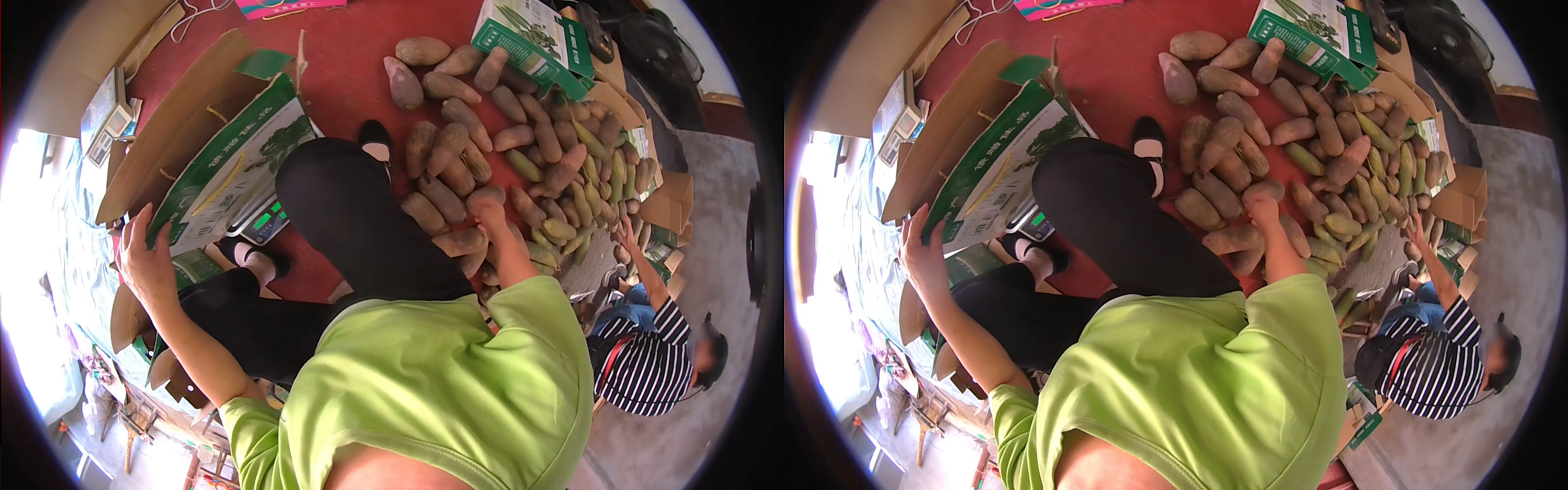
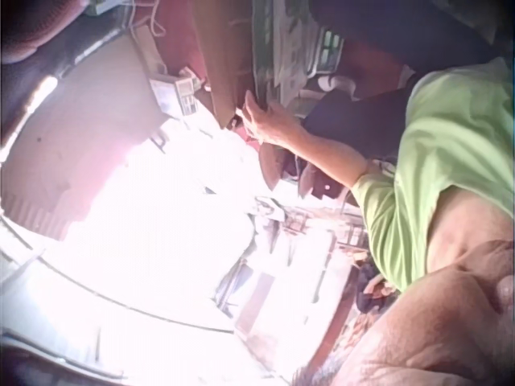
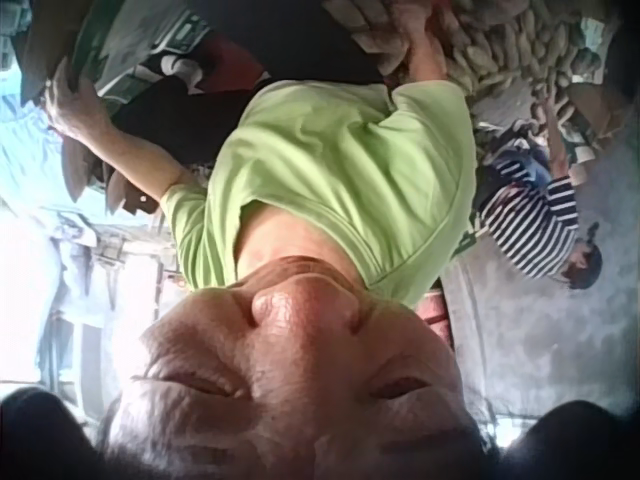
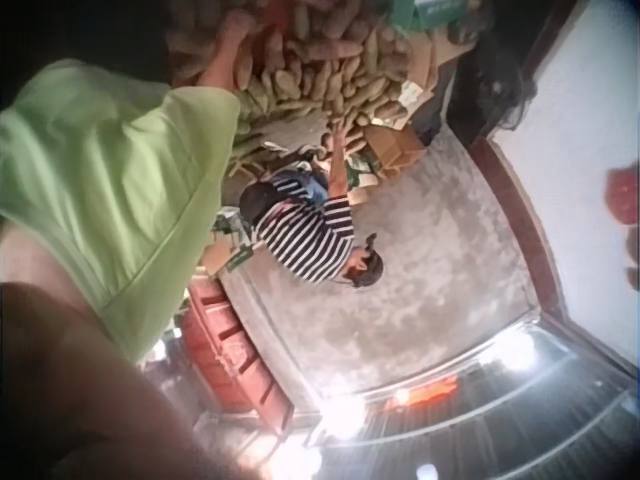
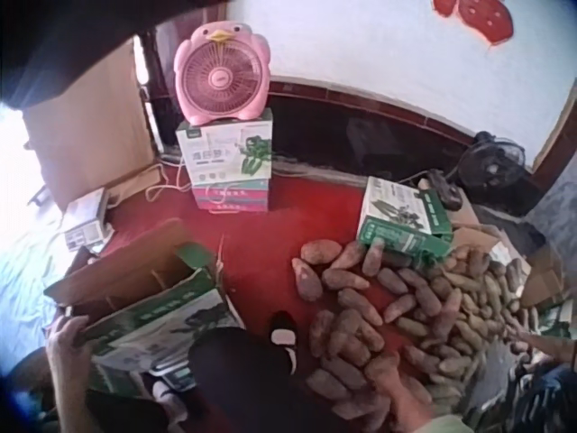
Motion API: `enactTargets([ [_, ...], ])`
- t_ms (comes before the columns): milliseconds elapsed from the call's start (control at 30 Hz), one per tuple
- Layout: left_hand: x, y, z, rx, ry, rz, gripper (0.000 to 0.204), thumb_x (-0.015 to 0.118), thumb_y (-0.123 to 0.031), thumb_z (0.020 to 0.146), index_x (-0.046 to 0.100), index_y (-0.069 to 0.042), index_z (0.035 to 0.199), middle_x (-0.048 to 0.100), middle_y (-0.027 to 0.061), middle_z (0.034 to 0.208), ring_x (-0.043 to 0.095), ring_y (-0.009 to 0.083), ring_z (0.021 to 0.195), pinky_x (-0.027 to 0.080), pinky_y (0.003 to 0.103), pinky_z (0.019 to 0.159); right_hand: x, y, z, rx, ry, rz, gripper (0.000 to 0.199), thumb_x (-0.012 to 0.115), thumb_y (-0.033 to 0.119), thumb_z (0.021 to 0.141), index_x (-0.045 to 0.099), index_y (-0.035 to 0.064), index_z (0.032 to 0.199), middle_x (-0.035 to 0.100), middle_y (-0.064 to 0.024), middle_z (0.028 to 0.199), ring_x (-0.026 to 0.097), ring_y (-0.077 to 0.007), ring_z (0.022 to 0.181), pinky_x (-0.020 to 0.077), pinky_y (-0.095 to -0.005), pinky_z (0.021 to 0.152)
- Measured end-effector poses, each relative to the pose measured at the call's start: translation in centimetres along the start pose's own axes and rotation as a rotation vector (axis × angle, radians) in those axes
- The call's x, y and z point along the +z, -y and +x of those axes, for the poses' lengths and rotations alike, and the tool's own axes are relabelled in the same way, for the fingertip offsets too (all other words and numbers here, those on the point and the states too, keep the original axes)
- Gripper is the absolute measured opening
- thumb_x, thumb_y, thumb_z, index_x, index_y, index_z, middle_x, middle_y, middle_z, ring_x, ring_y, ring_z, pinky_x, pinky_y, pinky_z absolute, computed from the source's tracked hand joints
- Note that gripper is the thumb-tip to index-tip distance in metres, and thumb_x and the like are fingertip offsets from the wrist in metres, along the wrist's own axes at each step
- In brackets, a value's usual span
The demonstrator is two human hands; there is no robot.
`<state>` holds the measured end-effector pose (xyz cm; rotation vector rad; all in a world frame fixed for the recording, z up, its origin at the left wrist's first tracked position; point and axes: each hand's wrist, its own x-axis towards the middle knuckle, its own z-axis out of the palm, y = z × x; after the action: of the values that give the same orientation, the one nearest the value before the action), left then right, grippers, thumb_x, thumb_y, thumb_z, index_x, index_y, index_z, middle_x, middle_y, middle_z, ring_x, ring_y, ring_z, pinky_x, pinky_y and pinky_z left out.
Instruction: Packing and weighing long brown vegetables into cardboard boxes for shipping.
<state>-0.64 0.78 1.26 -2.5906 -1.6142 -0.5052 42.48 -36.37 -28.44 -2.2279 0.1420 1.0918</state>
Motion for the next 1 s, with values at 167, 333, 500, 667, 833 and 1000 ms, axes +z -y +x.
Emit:
enactTargets([
  [167, -0.1, 0.1, -0.5, -0.055, 0.095, -0.022, 0.013, 0.062, -0.013, 0.082, 0.065, -0.008, 0.093, 0.065, 0.0053, 0.091, 0.062, 0.0258, 0.084, 0.046, 0.035, 0.076, 1.0, -2.8, -0.3, 0.058, 0.034, -0.067, 0.014, 0.059, 0.011, 0.079, 0.064, 0.0119, 0.092, 0.06, -0.0003, 0.074, 0.056, -0.0119, 0.059, 0.0432, -0.0273, 0.048],
  [333, 0.9, 0.4, -1.4, -0.083, 0.063, 0.073, 0.011, 0.06, -0.017, 0.084, 0.065, -0.012, 0.092, 0.064, 0.0027, 0.088, 0.061, 0.0258, 0.081, 0.047, 0.036, 0.071, 3.0, -1.5, 1.1, -0.016, 0.072, 0.151, 0.014, 0.06, 0.016, 0.082, 0.063, 0.0082, 0.093, 0.055, -0.0012, 0.068, 0.054, -0.0122, 0.056, 0.0412, -0.0282, 0.044],
  [500, 0.9, -0.4, -2.1, -0.038, 0.014, 0.146, 0.01, 0.059, -0.019, 0.084, 0.065, -0.015, 0.092, 0.064, 0.0005, 0.089, 0.061, 0.0253, 0.08, 0.047, 0.037, 0.07, 7.1, 3.9, 2.6, -0.067, -0.007, 0.345, 0.039, 0.065, 0.024, 0.082, 0.053, 0.0048, 0.114, 0.054, -0.0068, 0.074, 0.052, -0.0148, 0.053, 0.039, -0.0294, 0.04],
  [667, 0.9, -1.4, -2.1, -0.039, -0.023, 0.193, 0.01, 0.059, -0.018, 0.084, 0.065, -0.015, 0.091, 0.064, -0.0001, 0.089, 0.061, 0.0248, 0.08, 0.047, 0.036, 0.071, 11.3, 7.8, 4.9, -0.021, -0.158, 0.373, 0.07, 0.073, 0.025, 0.076, 0.036, 0.0065, 0.132, 0.057, -0.0107, 0.09, 0.057, -0.0206, 0.064, 0.044, -0.0347, 0.045],
  [833, 0.8, -0.8, -2.6, -0.046, -0.044, 0.224, 0.009, 0.059, -0.018, 0.083, 0.065, -0.014, 0.09, 0.064, -0.0002, 0.088, 0.061, 0.0234, 0.081, 0.047, 0.035, 0.072, 13.2, 9.6, 3.6, 0.053, -0.208, 0.512, 0.077, 0.08, 0.019, 0.068, 0.038, 0.0098, 0.132, 0.054, -0.0099, 0.117, 0.051, -0.026, 0.104, 0.0456, -0.0466, 0.071],
  [1000, 0.8, -1.3, -1.8, -0.015, -0.033, 0.181, 0.009, 0.061, -0.017, 0.082, 0.065, -0.015, 0.089, 0.063, -0.0003, 0.085, 0.061, 0.0211, 0.081, 0.045, 0.034, 0.073, 10.9, 7.7, 6.8, -0.021, -0.118, 0.527, 0.063, 0.08, 0.022, 0.066, 0.05, 0.0092, 0.12, 0.055, -0.0077, 0.113, 0.053, -0.0247, 0.097, 0.0443, -0.0422, 0.064],
])
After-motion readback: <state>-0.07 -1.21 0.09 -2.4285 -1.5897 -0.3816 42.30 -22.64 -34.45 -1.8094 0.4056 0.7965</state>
